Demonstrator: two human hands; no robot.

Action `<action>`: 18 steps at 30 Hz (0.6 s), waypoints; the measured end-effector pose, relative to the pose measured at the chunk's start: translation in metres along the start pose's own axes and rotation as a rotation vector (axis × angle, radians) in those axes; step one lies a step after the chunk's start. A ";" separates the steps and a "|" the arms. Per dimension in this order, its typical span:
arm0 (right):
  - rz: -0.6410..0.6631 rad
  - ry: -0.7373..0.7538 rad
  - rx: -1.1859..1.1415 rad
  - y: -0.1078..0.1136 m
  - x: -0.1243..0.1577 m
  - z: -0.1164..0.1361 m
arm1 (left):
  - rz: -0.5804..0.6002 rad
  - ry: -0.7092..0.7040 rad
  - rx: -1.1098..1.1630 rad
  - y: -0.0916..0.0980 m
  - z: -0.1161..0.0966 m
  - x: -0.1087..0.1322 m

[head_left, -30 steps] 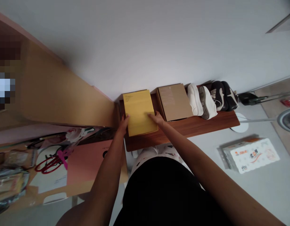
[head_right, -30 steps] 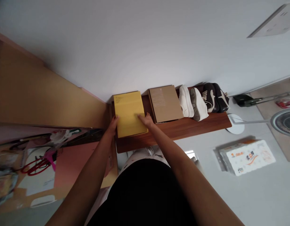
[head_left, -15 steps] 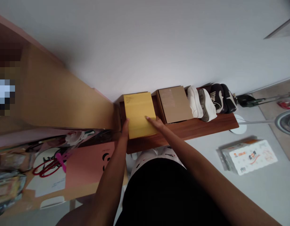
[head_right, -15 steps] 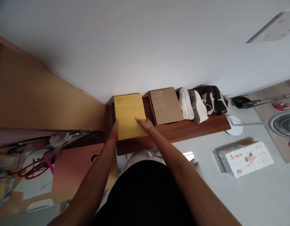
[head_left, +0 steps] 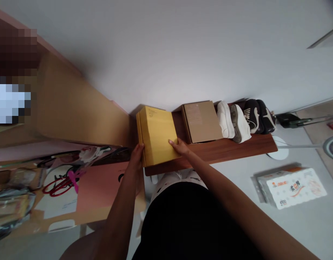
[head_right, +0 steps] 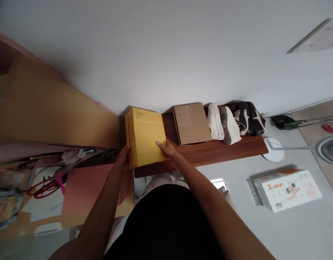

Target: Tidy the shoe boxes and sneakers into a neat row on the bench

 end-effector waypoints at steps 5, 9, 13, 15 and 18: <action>-0.080 -0.061 0.218 -0.010 0.001 -0.002 | -0.110 -0.116 -0.218 -0.008 -0.019 0.016; 0.025 -0.010 0.211 -0.031 0.009 0.011 | -0.143 -0.241 -0.468 -0.026 -0.033 0.027; 0.081 0.080 0.098 -0.044 0.024 0.029 | -0.171 -0.305 -0.673 -0.042 -0.041 0.040; 0.056 0.049 0.069 -0.042 0.031 0.031 | -0.169 -0.306 -0.731 -0.049 -0.041 0.046; 0.036 0.056 0.033 -0.036 0.038 0.035 | -0.142 -0.298 -0.789 -0.060 -0.039 0.050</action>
Point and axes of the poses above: each hand's wrist, its own x-axis away from the middle knuckle, its own y-axis out of the back of the hand, z = x × y, the point moved 6 cm from there along -x, towards the middle knuckle, and after that the axes turned 6 degrees about x, right-handed, at the moved point
